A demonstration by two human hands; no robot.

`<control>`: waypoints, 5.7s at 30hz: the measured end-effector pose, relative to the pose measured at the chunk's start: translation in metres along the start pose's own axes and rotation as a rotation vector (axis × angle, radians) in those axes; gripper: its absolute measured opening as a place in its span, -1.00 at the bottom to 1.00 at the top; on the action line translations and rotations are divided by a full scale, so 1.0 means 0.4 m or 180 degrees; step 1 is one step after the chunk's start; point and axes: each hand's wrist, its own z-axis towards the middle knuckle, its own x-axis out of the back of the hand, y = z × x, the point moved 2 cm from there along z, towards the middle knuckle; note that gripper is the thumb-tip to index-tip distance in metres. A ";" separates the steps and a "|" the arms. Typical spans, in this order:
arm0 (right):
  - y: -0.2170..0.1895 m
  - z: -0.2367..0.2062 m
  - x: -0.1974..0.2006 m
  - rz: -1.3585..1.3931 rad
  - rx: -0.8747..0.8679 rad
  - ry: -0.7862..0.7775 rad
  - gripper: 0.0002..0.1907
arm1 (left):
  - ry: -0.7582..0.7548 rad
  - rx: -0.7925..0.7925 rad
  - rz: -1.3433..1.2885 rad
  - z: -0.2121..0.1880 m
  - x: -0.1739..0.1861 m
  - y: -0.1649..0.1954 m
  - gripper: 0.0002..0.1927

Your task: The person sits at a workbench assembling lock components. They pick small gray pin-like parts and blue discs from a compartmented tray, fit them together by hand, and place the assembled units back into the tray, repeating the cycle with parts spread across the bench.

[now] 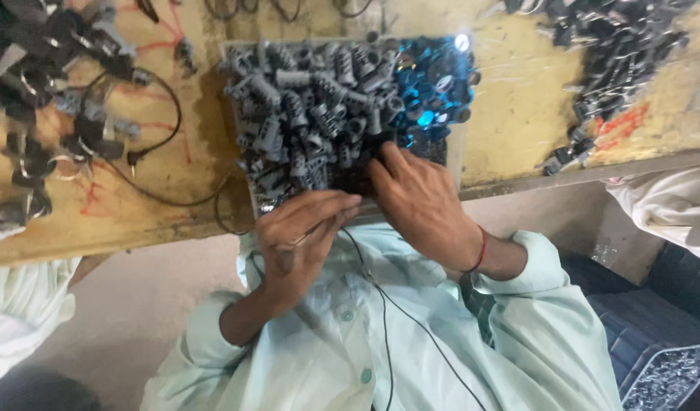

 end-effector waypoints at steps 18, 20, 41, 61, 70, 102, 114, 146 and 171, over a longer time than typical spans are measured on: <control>0.018 -0.036 0.016 0.1600 -0.0272 0.0689 -0.82 | -0.0075 0.0241 -0.0027 0.018 0.008 0.015 -0.87; 0.030 -0.042 -0.003 0.2136 -0.0680 0.0579 -0.88 | -0.0151 0.0259 -0.0163 0.015 0.003 0.009 -0.88; 0.015 -0.049 0.014 0.1831 -0.0754 0.0560 -0.95 | 0.0208 -0.0014 0.0248 0.009 0.017 0.013 -0.81; 0.021 -0.070 0.001 0.3485 -0.1257 -0.0076 -0.87 | 0.0304 -0.0132 0.0324 -0.010 0.003 0.020 -0.78; 0.015 -0.090 -0.026 0.4780 -0.1270 -0.0358 -0.84 | -0.0234 0.0217 -0.0702 -0.008 -0.007 -0.007 -0.72; 0.096 -0.111 0.049 -0.0365 -0.0615 0.0003 -0.96 | -0.0366 0.0600 -0.0724 0.003 -0.011 -0.008 -0.93; 0.100 -0.124 0.057 0.1476 -0.1175 0.0596 -0.90 | -0.0531 0.0655 -0.0673 0.006 -0.013 0.008 -0.93; 0.006 -0.129 -0.009 0.2593 0.0724 0.0843 -0.76 | -0.1586 0.2170 -0.2229 -0.012 0.002 -0.034 -0.76; 0.000 -0.007 -0.034 0.0068 0.0169 0.0716 -0.65 | -0.1146 0.1328 -0.1389 -0.014 -0.006 -0.014 -0.85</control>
